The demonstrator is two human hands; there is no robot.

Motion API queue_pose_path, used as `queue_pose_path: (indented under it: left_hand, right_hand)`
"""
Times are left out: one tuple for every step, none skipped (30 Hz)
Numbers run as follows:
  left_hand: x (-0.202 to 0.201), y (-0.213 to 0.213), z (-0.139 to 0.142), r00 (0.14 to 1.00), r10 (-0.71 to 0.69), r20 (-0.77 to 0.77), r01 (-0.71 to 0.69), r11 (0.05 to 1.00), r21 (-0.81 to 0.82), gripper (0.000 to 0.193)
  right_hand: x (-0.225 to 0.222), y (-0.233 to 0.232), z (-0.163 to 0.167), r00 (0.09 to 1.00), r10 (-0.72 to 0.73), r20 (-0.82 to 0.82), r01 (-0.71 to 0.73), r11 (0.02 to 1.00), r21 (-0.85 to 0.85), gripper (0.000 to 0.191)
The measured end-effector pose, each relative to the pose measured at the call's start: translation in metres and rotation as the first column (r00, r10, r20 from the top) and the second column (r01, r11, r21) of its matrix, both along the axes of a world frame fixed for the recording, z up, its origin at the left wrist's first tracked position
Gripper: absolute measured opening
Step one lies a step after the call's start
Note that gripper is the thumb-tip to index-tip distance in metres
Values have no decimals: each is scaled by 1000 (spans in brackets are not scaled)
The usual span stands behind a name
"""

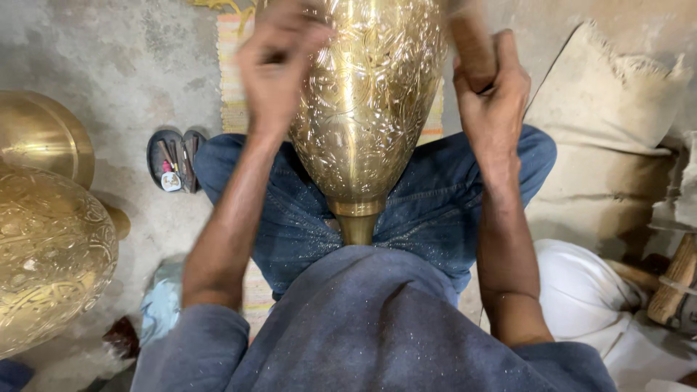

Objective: The person sits cross-legged on the floor and uses a chisel and wooden mallet to engrave a floral pattern into a large brass vessel. The person repeatedly taps the chisel with the mallet to create fine lines and details on the curved surface of the vessel.

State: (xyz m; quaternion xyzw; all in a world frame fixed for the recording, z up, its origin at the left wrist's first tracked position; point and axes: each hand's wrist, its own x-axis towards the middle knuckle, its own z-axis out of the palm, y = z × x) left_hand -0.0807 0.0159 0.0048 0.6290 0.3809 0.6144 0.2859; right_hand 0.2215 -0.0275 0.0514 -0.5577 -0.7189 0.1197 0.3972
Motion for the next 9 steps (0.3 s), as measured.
queue_pose_path:
  left_hand:
    - [-6, 0, -5, 989, 115, 94, -106, 990, -90, 14]
    - [-12, 0, -11, 940, 172, 294, -158, 985, -72, 24]
    - [-19, 1, -16, 849, 217, 482, -211, 975, -66, 35]
    - [-24, 6, -21, 831, 283, 479, -269, 958, -98, 33]
    - [-31, 10, -25, 808, 351, 474, -329, 935, -131, 32]
    - [-36, 4, -32, 779, 431, 456, -388, 902, -188, 32]
    - [-38, -1, -40, 770, 467, 435, -386, 884, -265, 27]
    - [-38, 13, -43, 762, 486, 427, -385, 871, -305, 26]
    - [-31, 2, -49, 756, 473, 451, -395, 881, -261, 26]
  right_hand:
    - [3, 7, -10, 994, -31, -108, 26, 999, -47, 23]
    - [6, 12, -19, 975, -68, -211, 48, 994, -99, 24]
    - [8, 17, -27, 944, -105, -314, 68, 990, -127, 24]
    - [8, 27, -32, 900, -136, -414, 80, 986, -148, 23]
    - [4, 37, -36, 845, -161, -509, 83, 982, -172, 24]
    - [-1, 36, -40, 785, -183, -592, 58, 973, -223, 24]
    - [-7, 33, -41, 716, -213, -665, 31, 961, -275, 25]
    - [-14, 46, -38, 637, -220, -739, -3, 958, -287, 26]
    - [-11, 33, -30, 640, -174, -748, -15, 971, -239, 26]
